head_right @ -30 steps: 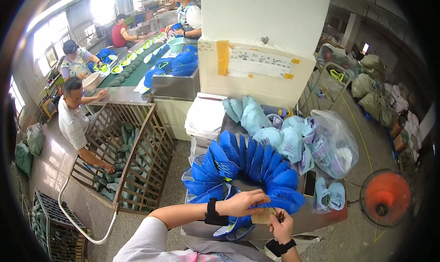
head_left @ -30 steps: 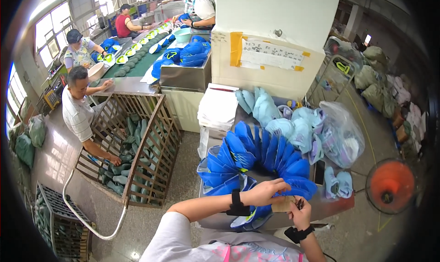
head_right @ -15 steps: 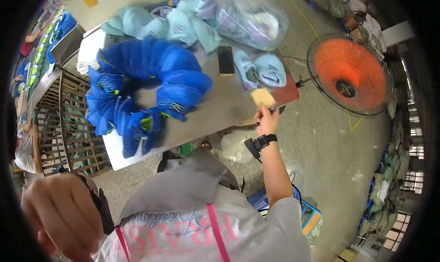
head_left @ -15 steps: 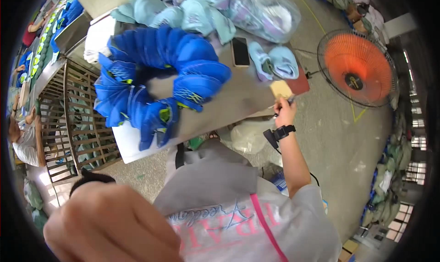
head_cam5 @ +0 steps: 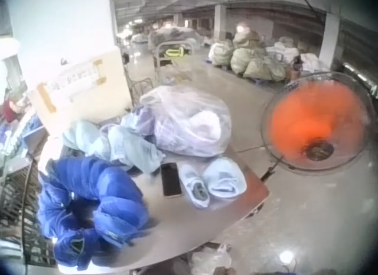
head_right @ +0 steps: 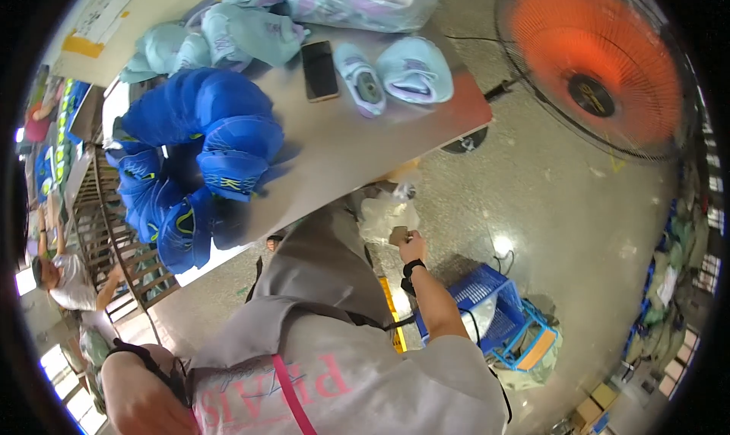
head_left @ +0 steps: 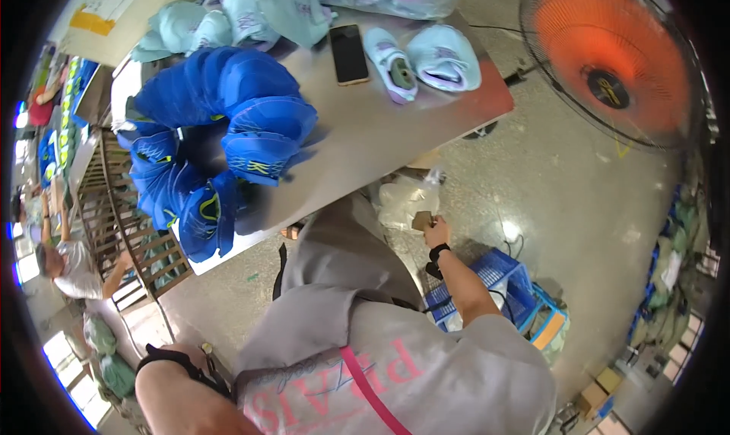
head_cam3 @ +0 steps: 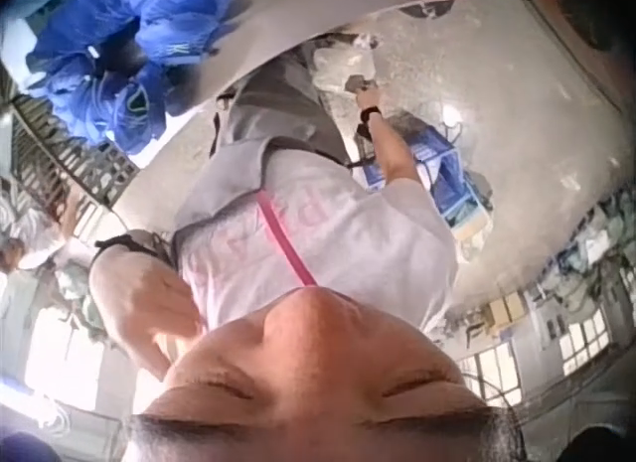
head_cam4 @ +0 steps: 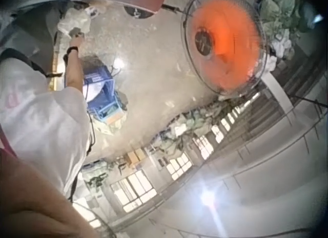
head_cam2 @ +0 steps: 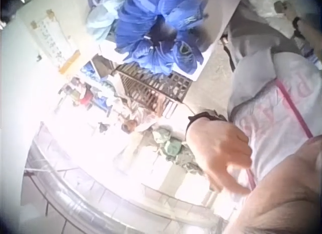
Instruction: Organize and nest manufactured blue shoes into circular batches on a workbench.
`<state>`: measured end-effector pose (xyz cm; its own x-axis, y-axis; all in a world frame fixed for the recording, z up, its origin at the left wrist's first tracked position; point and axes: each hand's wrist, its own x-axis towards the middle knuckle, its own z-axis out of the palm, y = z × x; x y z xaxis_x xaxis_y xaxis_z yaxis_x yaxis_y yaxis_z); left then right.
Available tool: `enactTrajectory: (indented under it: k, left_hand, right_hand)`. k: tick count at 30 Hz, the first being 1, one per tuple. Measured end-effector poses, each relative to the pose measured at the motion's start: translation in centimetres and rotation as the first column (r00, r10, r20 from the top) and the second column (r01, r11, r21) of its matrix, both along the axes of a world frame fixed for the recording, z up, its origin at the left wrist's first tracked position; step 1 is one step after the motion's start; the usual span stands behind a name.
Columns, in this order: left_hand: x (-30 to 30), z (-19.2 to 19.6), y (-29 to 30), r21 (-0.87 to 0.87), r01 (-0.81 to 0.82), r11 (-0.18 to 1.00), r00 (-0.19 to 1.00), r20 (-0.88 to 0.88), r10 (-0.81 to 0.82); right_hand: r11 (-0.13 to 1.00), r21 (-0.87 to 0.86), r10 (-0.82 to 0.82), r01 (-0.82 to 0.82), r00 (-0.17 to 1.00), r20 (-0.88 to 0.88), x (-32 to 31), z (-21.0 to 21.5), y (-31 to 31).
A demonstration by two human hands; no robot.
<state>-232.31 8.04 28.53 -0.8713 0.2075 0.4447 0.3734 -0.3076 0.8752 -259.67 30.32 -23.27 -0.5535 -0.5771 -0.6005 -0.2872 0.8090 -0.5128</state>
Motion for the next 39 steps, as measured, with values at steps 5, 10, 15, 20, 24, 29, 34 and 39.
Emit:
enactTrajectory:
  k: [5,10,15,20,24,29,34,39]
  left_hand:
    - [3.1,-6.3,-1.1,-0.486,-0.294,0.823,0.690,0.488,0.535]
    - [9.9,-17.5,0.1,-0.997,-0.026,0.074,0.255,0.064,0.965]
    - [13.5,-22.3,-0.4,-0.933,0.153,-0.327,0.042,-0.325,0.945]
    - [21.1,-23.4,-5.7,-0.935,0.022,-0.354,0.009,-0.354,0.935]
    - [25.2,-21.5,-10.0,-0.948,-0.036,-0.315,0.063,-0.317,0.946]
    - [27.7,-25.7,-10.7,-0.985,0.055,-0.161,0.334,-0.133,0.933]
    - [30.0,-24.4,-10.6,-0.973,-0.230,-0.024,0.458,-0.129,0.879]
    - [28.6,-20.9,-15.4,-0.937,-0.348,-0.043,0.357,-0.175,0.918]
  right_hand:
    - [0.776,-0.087,-0.595,0.625,0.771,0.227,-3.2,-7.3,-1.9]
    - [0.926,0.375,-0.167,0.034,0.930,0.328,-2.7,-3.6,-4.2]
    - [0.985,-0.122,0.166,-0.121,0.853,0.494,3.4,3.3,-2.8]
    - [0.536,-0.684,0.631,-0.495,0.773,-0.065,15.8,25.4,-20.0]
    - [0.099,-0.490,0.740,-0.866,0.393,-0.545,24.5,30.8,-30.8]
    - [-0.229,0.169,0.733,-0.959,-0.284,-0.618,29.5,27.2,-35.0]
    - [-0.256,0.244,0.860,-0.935,-0.336,-0.385,27.5,28.6,-33.3]
    - [-0.105,-0.029,0.901,-0.994,-0.083,-0.426,27.5,29.4,-38.2]
